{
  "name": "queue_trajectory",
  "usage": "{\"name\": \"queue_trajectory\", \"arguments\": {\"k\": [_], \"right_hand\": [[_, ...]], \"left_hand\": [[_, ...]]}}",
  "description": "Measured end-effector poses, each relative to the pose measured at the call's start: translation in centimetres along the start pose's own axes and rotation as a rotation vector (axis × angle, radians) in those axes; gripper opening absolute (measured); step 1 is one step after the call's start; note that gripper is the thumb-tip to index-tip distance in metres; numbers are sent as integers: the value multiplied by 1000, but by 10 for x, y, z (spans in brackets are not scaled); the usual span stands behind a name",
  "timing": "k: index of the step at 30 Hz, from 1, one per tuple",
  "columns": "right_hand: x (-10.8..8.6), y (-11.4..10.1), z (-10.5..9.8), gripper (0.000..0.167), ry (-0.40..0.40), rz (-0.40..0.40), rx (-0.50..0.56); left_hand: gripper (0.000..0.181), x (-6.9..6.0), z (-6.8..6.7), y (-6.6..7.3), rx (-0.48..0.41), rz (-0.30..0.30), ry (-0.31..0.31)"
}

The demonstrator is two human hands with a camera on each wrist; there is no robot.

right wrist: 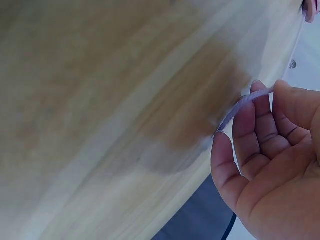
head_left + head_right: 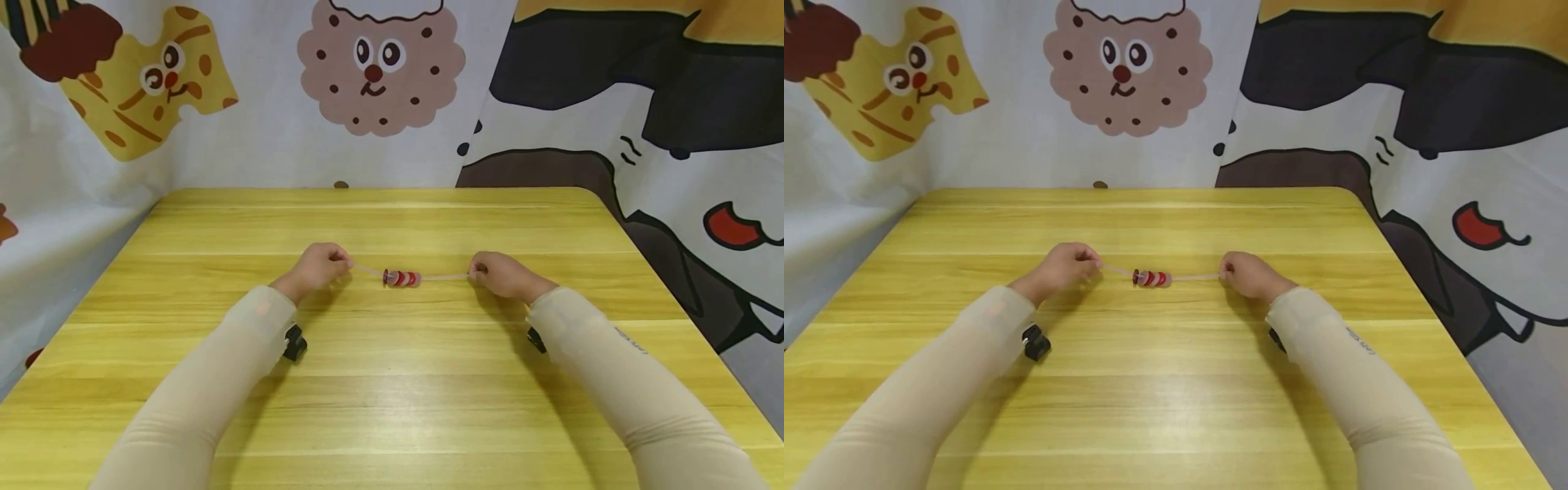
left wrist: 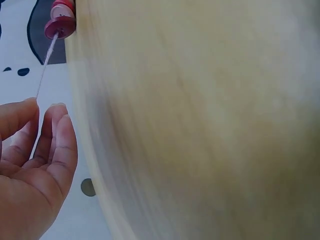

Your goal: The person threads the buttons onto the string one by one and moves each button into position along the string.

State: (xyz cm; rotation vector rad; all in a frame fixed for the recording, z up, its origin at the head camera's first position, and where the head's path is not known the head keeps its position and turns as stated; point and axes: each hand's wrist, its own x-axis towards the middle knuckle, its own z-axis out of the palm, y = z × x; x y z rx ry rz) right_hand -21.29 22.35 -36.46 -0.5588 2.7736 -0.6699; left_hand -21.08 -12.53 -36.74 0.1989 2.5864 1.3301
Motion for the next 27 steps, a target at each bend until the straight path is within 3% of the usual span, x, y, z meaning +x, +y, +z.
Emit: {"name": "queue_trajectory", "arguments": {"k": [6,16,27], "right_hand": [[2,-1,-3,9,-18,41,7],[7,1,-6,10,-16,45,-41],[12,3,-7,11,-27,58,-85]], "left_hand": [[16,3,-1,-3,9,-19,-10],[15,7,-1,-1,11,-24,-26],[11,11,3,1,63,22,-56]]}}
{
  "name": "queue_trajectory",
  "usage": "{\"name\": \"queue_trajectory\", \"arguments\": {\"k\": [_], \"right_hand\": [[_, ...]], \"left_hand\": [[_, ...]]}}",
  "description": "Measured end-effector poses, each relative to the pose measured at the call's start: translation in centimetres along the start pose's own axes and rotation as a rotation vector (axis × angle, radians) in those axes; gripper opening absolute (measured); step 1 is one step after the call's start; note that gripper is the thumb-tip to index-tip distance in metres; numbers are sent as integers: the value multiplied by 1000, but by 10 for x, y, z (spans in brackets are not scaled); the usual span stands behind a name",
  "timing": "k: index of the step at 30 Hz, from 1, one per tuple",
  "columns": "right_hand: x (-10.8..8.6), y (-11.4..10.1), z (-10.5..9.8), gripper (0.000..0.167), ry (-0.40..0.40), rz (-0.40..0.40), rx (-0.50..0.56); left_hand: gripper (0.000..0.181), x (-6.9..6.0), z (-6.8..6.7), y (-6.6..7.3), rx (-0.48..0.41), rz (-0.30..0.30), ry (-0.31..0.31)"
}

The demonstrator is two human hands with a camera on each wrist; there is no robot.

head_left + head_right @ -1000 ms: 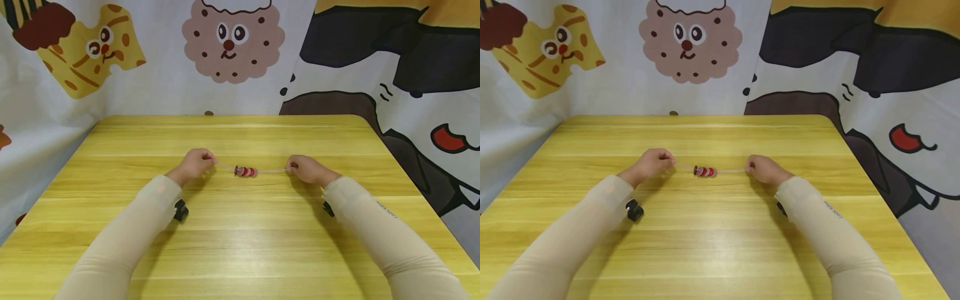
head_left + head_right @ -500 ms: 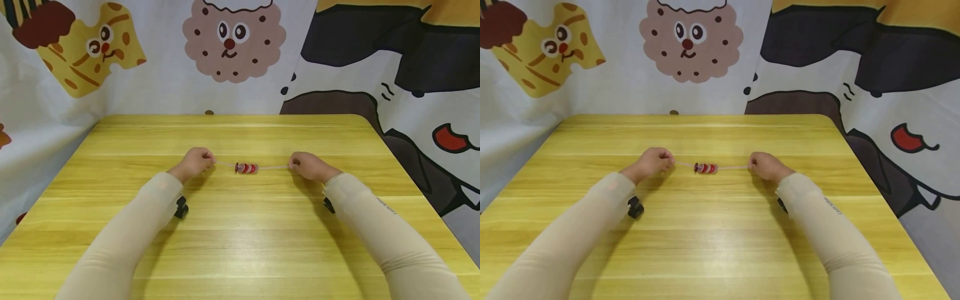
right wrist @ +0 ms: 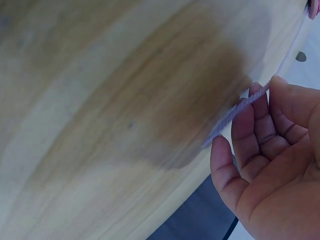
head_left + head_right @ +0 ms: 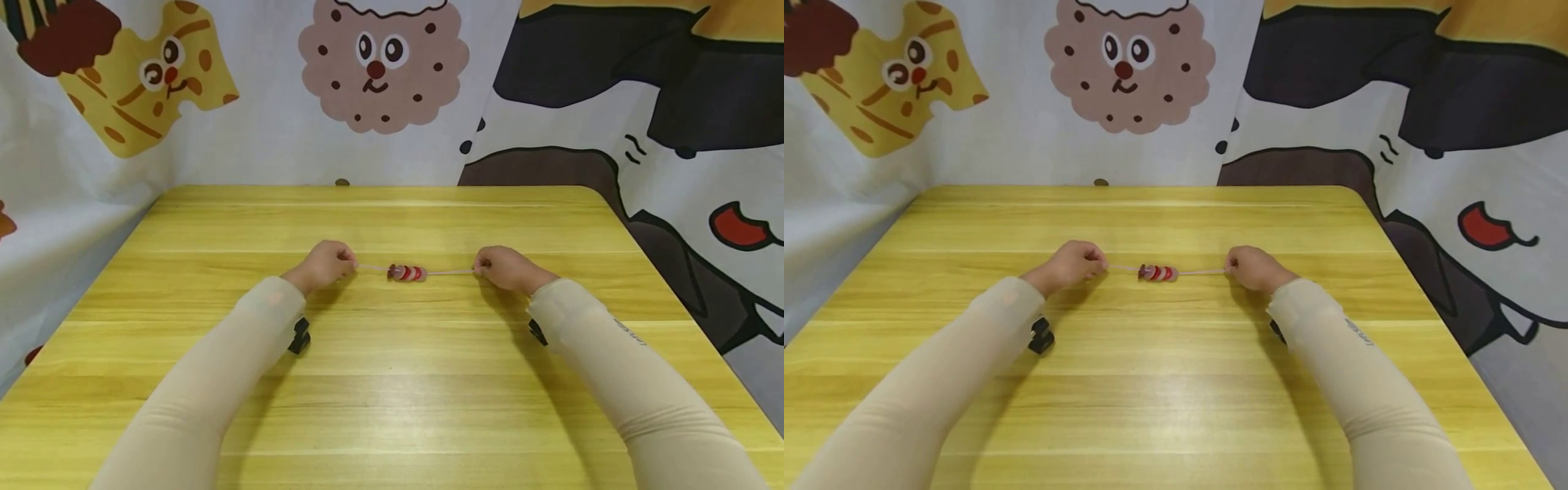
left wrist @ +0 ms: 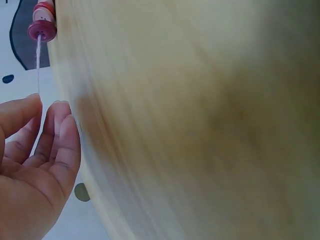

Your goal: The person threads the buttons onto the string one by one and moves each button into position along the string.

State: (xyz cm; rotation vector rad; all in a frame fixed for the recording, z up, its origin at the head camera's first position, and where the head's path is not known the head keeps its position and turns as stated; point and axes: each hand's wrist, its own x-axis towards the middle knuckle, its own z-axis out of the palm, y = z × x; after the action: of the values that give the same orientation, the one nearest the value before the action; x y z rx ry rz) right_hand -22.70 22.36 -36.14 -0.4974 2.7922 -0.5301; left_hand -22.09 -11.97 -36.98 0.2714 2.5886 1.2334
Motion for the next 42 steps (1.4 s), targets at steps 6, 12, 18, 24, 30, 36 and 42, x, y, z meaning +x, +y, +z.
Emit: {"name": "queue_trajectory", "arguments": {"k": [6,12,18,24,30,36,42], "right_hand": [[-1,-2,1,11,-11,1,-11],[-1,-3,2,11,-17,9,-18],[1,-2,4,12,-26,8,-9],[4,-1,7,12,-16,17,-10],[4,0,11,11,-23,19,-13],[2,-1,14,13,-17,30,-12],[2,-4,16,16,-18,29,-19]], "left_hand": [[11,1,1,1,47,-5,-23],[10,4,5,-1,80,8,-33],[10,7,7,-1,116,13,-33],[11,9,10,2,215,36,-18],[12,8,16,4,259,22,-23],[13,10,20,4,316,16,-28],[12,11,21,5,350,14,-23]]}}
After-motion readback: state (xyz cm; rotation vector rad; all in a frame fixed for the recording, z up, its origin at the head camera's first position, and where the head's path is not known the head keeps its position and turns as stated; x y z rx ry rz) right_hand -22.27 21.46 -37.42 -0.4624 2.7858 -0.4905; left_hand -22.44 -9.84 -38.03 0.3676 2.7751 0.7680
